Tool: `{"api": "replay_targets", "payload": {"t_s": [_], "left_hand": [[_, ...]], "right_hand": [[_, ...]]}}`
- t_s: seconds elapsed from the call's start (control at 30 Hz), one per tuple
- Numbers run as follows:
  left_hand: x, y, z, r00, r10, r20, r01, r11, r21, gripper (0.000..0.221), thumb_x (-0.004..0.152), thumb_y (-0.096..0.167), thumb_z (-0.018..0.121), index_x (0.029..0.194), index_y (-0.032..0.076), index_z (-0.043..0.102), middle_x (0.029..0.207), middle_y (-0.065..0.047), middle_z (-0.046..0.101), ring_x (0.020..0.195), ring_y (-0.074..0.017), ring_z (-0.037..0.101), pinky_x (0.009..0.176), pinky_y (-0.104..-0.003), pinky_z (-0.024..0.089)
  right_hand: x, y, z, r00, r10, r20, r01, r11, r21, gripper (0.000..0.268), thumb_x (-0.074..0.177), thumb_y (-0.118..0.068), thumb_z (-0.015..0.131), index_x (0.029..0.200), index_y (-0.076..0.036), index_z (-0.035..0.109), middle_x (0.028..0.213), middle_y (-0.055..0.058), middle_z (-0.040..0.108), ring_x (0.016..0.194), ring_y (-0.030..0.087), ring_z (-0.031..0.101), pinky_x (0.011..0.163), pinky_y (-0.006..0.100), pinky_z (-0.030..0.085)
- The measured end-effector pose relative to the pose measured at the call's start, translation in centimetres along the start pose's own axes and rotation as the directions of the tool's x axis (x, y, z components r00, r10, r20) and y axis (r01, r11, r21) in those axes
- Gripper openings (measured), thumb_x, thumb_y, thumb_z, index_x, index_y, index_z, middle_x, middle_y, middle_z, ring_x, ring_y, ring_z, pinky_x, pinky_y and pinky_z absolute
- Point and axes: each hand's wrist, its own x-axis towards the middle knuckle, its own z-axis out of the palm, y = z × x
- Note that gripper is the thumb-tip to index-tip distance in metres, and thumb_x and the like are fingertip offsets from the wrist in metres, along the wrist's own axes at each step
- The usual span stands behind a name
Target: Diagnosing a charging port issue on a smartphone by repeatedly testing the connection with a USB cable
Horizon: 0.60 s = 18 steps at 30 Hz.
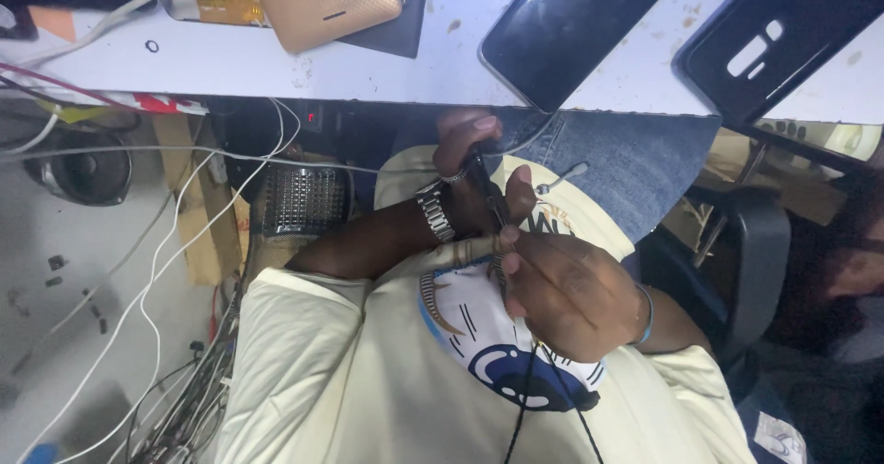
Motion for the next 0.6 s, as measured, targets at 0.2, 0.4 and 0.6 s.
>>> {"api": "replay_targets", "payload": {"t_s": [0.2,0.4,0.6], "left_hand": [[0.0,0.0,0.2,0.999,0.024,-0.047,-0.025,1.0,-0.019,0.056,0.102,0.044,0.068,0.133,0.002,0.047,0.114,-0.008,0.048,0.098,-0.0178,0.051,0.09,-0.03,0.048],[0.2,0.1,-0.2,0.998,0.066,-0.011,-0.066,0.998,-0.018,0.052,0.101,0.036,0.069,0.134,0.002,0.047,0.118,-0.008,0.047,0.102,-0.0179,0.05,0.092,-0.031,0.047],[-0.1,-0.5,-4.2,0.964,0.026,0.264,-0.058,0.992,0.115,0.049,0.098,0.017,0.063,0.142,0.005,0.049,0.129,-0.014,0.056,0.114,-0.0328,0.058,0.101,-0.047,0.052]], "right_hand": [[0.5,0.0,-0.3,1.0,0.01,0.015,-0.01,1.0,0.007,0.022,0.1,-0.008,0.063,0.102,0.011,0.074,0.094,0.035,0.074,0.076,0.039,0.074,0.063,0.047,0.064],[-2.0,0.5,-1.2,0.994,0.09,0.069,-0.1,0.983,0.156,0.038,0.104,-0.02,0.056,0.093,0.013,0.071,0.094,0.035,0.066,0.075,0.043,0.073,0.063,0.051,0.065],[-1.9,2.5,-5.9,0.921,0.365,-0.134,-0.381,0.917,-0.12,0.057,0.118,-0.034,0.042,0.088,0.006,0.068,0.113,0.025,0.062,0.088,0.04,0.076,0.076,0.046,0.063]]}}
